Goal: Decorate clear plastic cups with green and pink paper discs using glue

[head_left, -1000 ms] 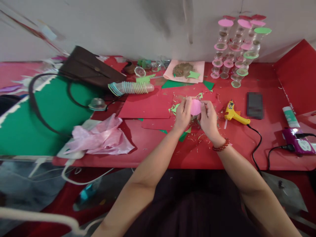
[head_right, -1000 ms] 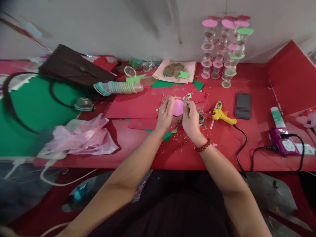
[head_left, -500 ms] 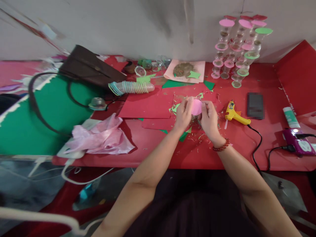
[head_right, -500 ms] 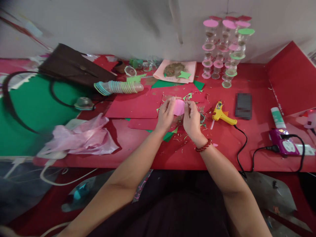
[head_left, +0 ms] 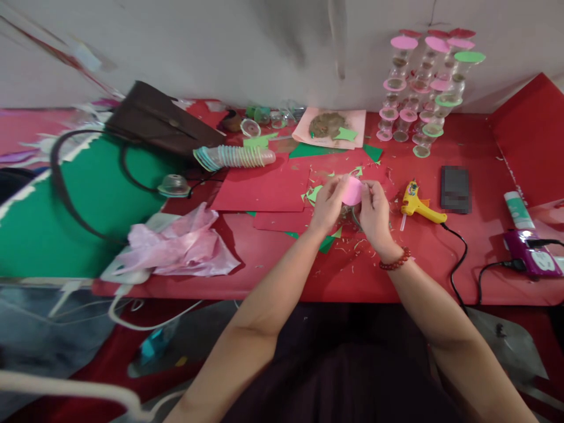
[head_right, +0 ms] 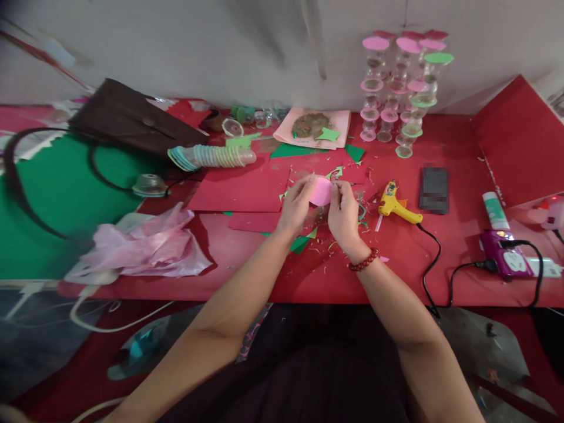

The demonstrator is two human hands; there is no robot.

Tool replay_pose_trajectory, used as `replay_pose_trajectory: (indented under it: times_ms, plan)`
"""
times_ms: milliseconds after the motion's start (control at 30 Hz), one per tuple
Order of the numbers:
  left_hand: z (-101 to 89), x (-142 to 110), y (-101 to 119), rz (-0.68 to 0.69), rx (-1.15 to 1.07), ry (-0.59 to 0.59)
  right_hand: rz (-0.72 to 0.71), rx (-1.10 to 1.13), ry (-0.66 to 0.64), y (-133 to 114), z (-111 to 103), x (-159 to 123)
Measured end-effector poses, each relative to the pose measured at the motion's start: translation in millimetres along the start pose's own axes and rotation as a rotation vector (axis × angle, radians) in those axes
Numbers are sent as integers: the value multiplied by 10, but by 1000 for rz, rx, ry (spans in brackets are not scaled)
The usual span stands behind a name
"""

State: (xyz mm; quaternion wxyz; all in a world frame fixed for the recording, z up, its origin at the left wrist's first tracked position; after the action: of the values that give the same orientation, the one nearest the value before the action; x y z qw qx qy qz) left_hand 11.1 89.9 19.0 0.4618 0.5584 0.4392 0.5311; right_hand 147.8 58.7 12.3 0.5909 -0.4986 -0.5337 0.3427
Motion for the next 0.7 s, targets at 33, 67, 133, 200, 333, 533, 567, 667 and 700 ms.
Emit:
replay_pose_trajectory:
  times_ms: [33,67,133,200,333,533,567,667,700]
  plan:
    - [9,0,5,7,-9,-10,-4,-5,8,5,-9,4]
    - [16,-2,14,14,-8,-19,-9,-10,14,8,-15,8]
    - [21,-9,34,26,18,-30,-16,-15,22,15,-21,14]
    - [14,-17,48,32,54,-29,-13,-11,20,26,-16,16]
    - [-14,-16,36,33,79,-2,14,12,3,39,6,10]
    - [-33,16,-12,34,94,30,34,47,-4,28,31,0]
    - [-34,20,-13,35,97,31,36,53,0,31,32,0]
    - [-28,20,-4,37,90,22,34,57,9,39,33,1]
    - [-25,17,3,38,85,19,31,56,11,40,31,1]
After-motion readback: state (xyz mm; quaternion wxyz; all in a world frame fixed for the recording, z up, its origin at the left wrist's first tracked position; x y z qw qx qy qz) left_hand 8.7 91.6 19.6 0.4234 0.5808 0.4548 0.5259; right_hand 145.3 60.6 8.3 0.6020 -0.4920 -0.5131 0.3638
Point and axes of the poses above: each hand's wrist, its own x-axis towards the middle knuckle, its own z-axis out of the palm, y = z × x, the point moved 9 cm from there along x, towards the middle knuckle, and after that the axes turned 2 degrees about -y, right-handed, at the moved point
